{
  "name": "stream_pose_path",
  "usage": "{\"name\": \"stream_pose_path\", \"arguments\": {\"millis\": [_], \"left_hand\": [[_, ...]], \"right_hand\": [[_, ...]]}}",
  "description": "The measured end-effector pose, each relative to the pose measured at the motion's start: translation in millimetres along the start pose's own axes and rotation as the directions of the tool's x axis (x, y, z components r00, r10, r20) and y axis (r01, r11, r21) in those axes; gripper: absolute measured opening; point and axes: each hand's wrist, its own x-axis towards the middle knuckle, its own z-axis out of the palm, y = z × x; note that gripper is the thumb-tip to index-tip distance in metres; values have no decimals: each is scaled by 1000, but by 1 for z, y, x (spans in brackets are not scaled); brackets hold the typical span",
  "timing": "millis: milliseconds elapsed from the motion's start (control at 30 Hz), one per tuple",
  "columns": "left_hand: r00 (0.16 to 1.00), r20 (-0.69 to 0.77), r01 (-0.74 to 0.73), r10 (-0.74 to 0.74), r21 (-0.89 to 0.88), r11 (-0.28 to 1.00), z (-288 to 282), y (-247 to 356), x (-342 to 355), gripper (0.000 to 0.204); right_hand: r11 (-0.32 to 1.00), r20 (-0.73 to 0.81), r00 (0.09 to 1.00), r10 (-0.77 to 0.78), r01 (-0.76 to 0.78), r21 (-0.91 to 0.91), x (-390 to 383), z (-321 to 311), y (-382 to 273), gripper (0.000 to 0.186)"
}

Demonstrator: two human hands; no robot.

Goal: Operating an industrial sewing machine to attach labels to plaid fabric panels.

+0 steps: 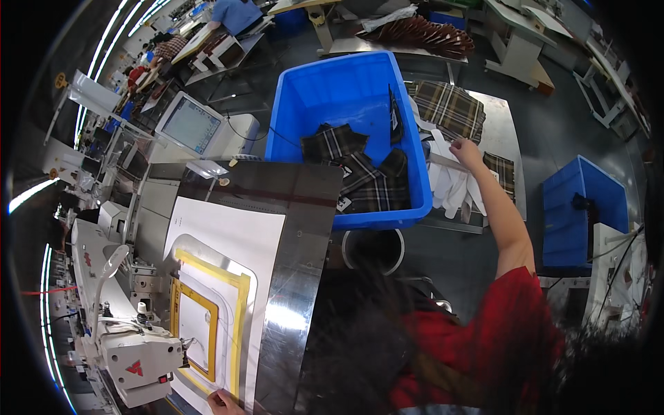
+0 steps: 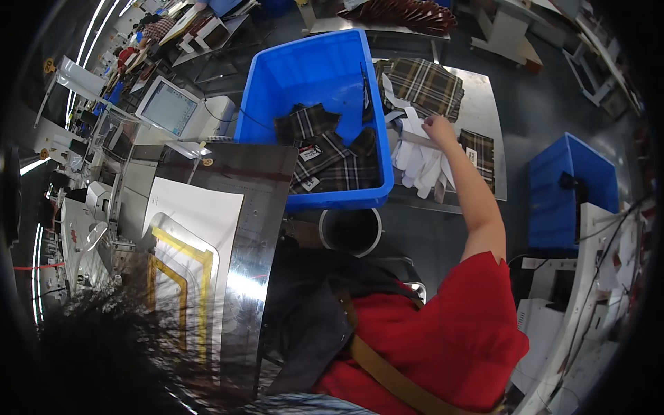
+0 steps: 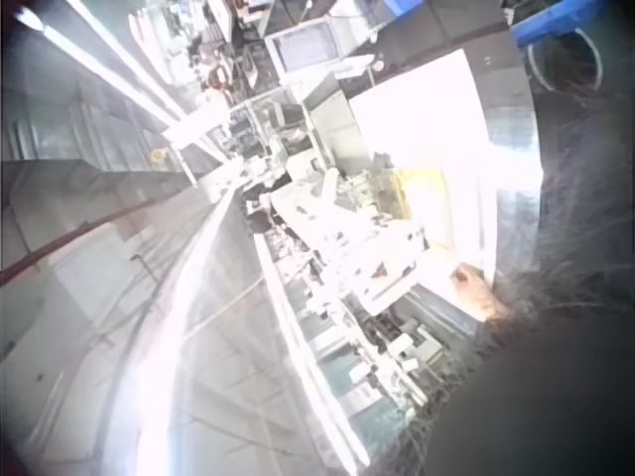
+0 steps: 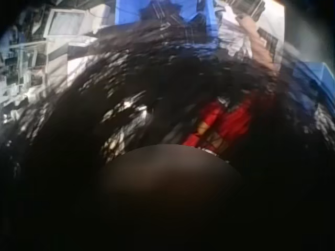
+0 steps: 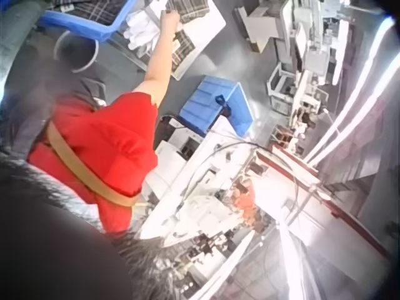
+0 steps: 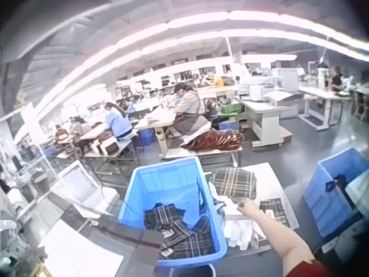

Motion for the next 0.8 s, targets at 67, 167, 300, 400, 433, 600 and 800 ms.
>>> {"name": "stream_pose_path", "arguments": {"millis": [67,167,300,400,433,600,800], "left_hand": [[995,-61,-77,84,117,990,4,-1,-3,42],[989,-129,-76,73,-19,997,5,-15,-5,43],[998,61,18,-17,-4,1000,8,-35,2,47],[921,-349,-284,175,-293,913,37,-52,22,16],[940,-316,-228,131,-292,929,43,-59,27,20],[945,-314,-186,89,-295,937,52,-75,27,18],[979,49,-93,197,-755,649,21,2,-8,20]], "right_hand": [[998,-92,994,-53,50,-36,13,30,-6,34],[995,-124,991,50,-61,-84,31,54,-18,37],[983,-125,976,181,-182,1,57,57,-11,27],[980,-275,948,163,-123,157,59,36,-10,23],[998,-266,961,-69,67,-19,60,19,-14,25],[774,-427,892,-150,375,511,27,-68,-144,39],[240,-168,353,-921,850,469,-160,-84,-338,26]]}}
